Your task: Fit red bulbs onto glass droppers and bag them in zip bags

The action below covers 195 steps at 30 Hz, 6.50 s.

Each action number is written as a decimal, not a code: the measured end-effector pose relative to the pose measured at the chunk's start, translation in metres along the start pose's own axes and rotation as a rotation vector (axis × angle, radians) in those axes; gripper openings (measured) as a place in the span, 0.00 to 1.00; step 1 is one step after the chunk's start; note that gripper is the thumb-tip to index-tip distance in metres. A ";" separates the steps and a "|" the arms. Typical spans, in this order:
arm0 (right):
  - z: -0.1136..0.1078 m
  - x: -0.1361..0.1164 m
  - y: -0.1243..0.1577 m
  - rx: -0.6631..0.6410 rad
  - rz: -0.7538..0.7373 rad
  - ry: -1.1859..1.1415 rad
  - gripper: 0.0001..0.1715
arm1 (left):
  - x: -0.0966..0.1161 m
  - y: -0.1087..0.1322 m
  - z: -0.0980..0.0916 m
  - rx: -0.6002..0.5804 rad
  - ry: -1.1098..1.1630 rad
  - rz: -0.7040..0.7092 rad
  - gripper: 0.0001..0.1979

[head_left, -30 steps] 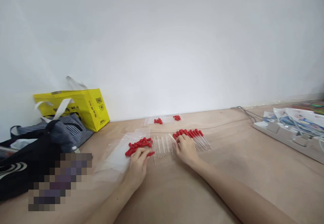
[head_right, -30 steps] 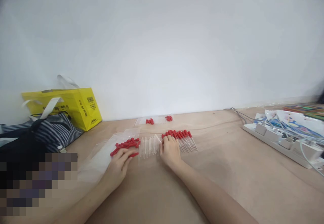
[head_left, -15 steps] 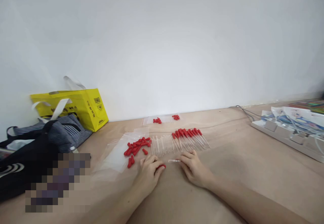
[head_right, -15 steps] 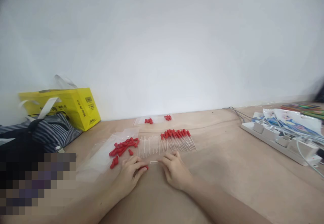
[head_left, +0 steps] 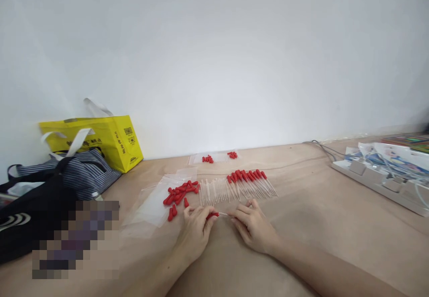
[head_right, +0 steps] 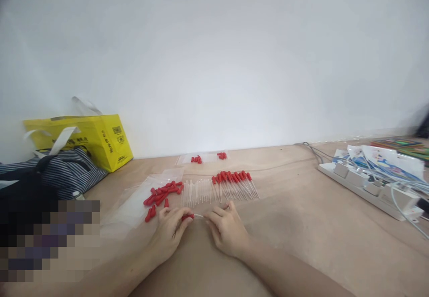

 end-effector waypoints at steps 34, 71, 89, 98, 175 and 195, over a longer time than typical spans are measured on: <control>0.013 -0.004 -0.008 -0.115 -0.016 -0.024 0.12 | 0.024 0.007 -0.005 -0.001 -0.027 0.157 0.09; -0.003 0.112 -0.013 0.054 0.773 0.438 0.13 | -0.053 -0.017 -0.035 0.186 -0.350 -0.230 0.11; 0.014 0.093 -0.031 -0.103 0.644 0.454 0.15 | -0.075 -0.015 -0.051 0.057 -0.541 -0.398 0.11; 0.021 0.079 -0.036 -0.164 0.577 0.440 0.15 | -0.051 -0.013 -0.065 0.259 -0.597 -0.244 0.09; 0.014 -0.001 -0.005 -0.106 -0.037 0.010 0.14 | 0.028 0.011 -0.003 -0.052 -0.036 0.164 0.09; -0.007 0.121 -0.009 -0.023 0.704 0.370 0.12 | -0.069 -0.008 -0.048 -0.086 -0.715 -0.418 0.12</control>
Point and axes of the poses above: each hand's wrist, its own y-axis away from the middle knuckle, its own z-axis out of the palm, x = y × z, the point moved 10 cm from there along -y, towards the middle knuckle, and after that the axes turned 10 degrees about -z, right-handed, at the moved point
